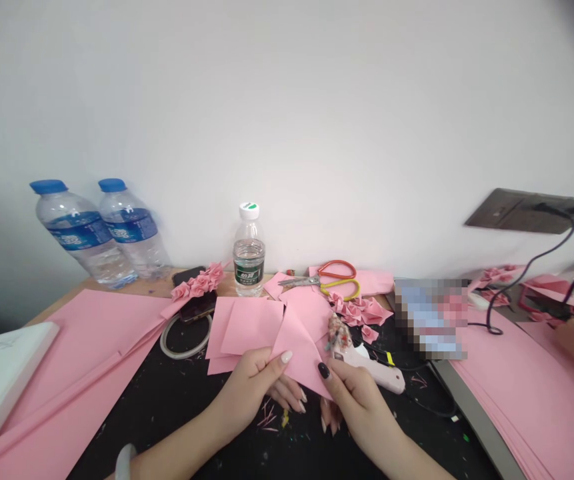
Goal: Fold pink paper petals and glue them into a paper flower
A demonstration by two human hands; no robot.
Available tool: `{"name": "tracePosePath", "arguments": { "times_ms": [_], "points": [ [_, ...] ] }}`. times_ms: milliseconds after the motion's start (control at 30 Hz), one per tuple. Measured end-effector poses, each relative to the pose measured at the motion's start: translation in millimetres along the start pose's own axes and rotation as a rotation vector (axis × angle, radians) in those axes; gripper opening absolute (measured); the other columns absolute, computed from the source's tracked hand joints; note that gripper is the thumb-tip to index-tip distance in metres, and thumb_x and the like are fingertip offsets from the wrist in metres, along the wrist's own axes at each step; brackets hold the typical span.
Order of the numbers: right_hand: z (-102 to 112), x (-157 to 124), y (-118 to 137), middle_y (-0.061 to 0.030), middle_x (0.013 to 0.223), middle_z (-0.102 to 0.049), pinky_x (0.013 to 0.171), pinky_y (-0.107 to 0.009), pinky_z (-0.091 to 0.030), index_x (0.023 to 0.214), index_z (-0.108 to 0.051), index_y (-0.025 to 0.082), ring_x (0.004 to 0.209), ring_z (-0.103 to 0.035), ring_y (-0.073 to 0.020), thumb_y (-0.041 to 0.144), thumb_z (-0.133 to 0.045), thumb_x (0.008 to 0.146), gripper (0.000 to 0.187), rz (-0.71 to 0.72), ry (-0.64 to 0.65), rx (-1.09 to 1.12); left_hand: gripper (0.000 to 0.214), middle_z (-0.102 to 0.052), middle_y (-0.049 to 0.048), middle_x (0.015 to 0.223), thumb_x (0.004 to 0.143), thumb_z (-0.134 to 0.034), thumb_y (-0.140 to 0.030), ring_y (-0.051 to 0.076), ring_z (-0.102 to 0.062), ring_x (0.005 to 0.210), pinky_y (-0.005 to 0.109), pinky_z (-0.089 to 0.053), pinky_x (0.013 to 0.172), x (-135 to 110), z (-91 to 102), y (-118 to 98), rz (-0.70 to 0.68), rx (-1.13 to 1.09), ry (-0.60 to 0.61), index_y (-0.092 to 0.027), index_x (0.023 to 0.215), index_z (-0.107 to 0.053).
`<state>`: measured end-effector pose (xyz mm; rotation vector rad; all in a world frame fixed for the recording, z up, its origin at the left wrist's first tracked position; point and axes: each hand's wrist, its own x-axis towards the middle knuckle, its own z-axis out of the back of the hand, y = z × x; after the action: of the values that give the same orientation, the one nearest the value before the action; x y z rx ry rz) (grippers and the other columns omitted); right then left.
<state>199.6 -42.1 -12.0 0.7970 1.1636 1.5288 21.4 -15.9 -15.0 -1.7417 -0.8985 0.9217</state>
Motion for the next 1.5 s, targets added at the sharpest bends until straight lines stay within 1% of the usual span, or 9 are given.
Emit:
{"name": "tracePosePath", "arguments": {
  "times_ms": [367, 500, 700, 767, 933, 1100, 1267, 1367, 1500],
  "points": [
    [-1, -3, 4, 0.0063, 0.032, -0.038, 0.033, -0.017, -0.021, 0.053, -0.034, 0.021, 0.026, -0.034, -0.0055, 0.058, -0.033, 0.088, 0.051, 0.001, -0.031, -0.099, 0.036, -0.071, 0.0106, 0.059, 0.083, -0.053, -0.040, 0.017, -0.067, 0.049, 0.021, -0.049, 0.047, 1, 2.3, -2, 0.002, -0.049, -0.051, -0.011, 0.061, -0.055],
    [-1, -4, 4, 0.0053, 0.034, -0.041, 0.033, -0.017, -0.023, 0.052, -0.036, 0.020, 0.028, -0.036, -0.0058, 0.059, -0.035, 0.087, 0.052, 0.011, 0.050, 0.002, 0.033, -0.069, 0.0071, 0.053, 0.082, -0.054, -0.039, 0.016, -0.065, 0.043, 0.022, -0.048, 0.045, 1, 8.0, -7, -0.053, -0.028, -0.049, -0.013, 0.062, -0.052],
    [-2, -4, 9, 0.0080, 0.045, -0.040, 0.034, -0.016, -0.027, 0.066, -0.043, 0.018, 0.033, -0.035, -0.0052, 0.056, -0.051, 0.080, 0.041, -0.013, 0.074, 0.213, 0.035, -0.069, 0.0097, 0.055, 0.084, -0.052, -0.040, 0.014, -0.061, 0.040, 0.020, -0.044, 0.042, -6, 8.1, -12, 0.077, 0.069, 0.317, -0.009, 0.067, -0.058],
    [-1, -2, 10, 0.0089, 0.046, -0.036, 0.034, -0.017, -0.025, 0.066, -0.045, 0.017, 0.034, -0.032, -0.0047, 0.053, -0.054, 0.080, 0.039, -0.032, 0.062, 0.205, 0.035, -0.069, 0.0093, 0.056, 0.085, -0.051, -0.040, 0.013, -0.061, 0.040, 0.020, -0.044, 0.043, -7, 6.1, -9, 0.089, 0.089, 0.350, -0.009, 0.069, -0.059],
    [-1, 0, 11, 0.0093, 0.045, -0.036, 0.035, -0.017, -0.022, 0.070, -0.049, 0.016, 0.035, -0.030, -0.0039, 0.050, -0.056, 0.080, 0.036, -0.011, -0.029, 0.231, 0.029, -0.067, 0.0040, 0.058, 0.084, -0.052, -0.040, 0.013, -0.061, 0.041, 0.019, -0.044, 0.042, -4, 4.9, 0, 0.004, 0.047, 0.172, -0.012, 0.090, -0.055],
    [-6, -2, 7, 0.0068, 0.040, -0.047, 0.029, -0.014, -0.022, 0.074, -0.046, 0.017, 0.028, -0.034, -0.0041, 0.053, -0.053, 0.080, 0.038, -0.072, -0.003, 0.277, 0.038, -0.051, -0.0081, 0.055, 0.081, -0.056, -0.042, 0.005, -0.047, 0.032, 0.014, -0.033, 0.034, -3, 1.8, 2, -0.034, 0.072, 0.062, -0.017, 0.108, -0.048],
    [-9, -3, 4, 0.0043, 0.041, -0.053, 0.029, -0.012, -0.027, 0.073, -0.046, 0.016, 0.027, -0.039, -0.0041, 0.053, -0.054, 0.079, 0.039, -0.080, 0.019, 0.283, 0.031, -0.035, -0.0115, 0.041, 0.082, -0.050, -0.048, 0.003, -0.028, 0.030, 0.014, -0.021, 0.032, -6, -2.8, 0, -0.046, 0.140, -0.024, -0.016, 0.085, -0.053],
    [-10, -2, 4, 0.0038, 0.041, -0.054, 0.028, -0.012, -0.028, 0.073, -0.045, 0.016, 0.027, -0.040, -0.0042, 0.054, -0.055, 0.078, 0.040, -0.114, 0.027, 0.274, 0.037, -0.035, -0.0098, 0.041, 0.083, -0.048, -0.049, 0.004, -0.028, 0.033, 0.016, -0.022, 0.034, -7, -3.9, -1, -0.063, 0.188, -0.075, -0.017, 0.064, -0.046],
    [-11, -3, 1, 0.0035, 0.042, -0.054, 0.029, -0.012, -0.028, 0.071, -0.044, 0.016, 0.028, -0.041, -0.0043, 0.055, -0.052, 0.080, 0.040, -0.092, 0.036, 0.279, 0.044, -0.034, -0.0085, 0.040, 0.084, -0.044, -0.049, 0.004, -0.029, 0.032, 0.017, -0.022, 0.035, -8, -4.2, -2, -0.080, 0.263, -0.077, -0.018, 0.054, -0.039]
  ]
}}
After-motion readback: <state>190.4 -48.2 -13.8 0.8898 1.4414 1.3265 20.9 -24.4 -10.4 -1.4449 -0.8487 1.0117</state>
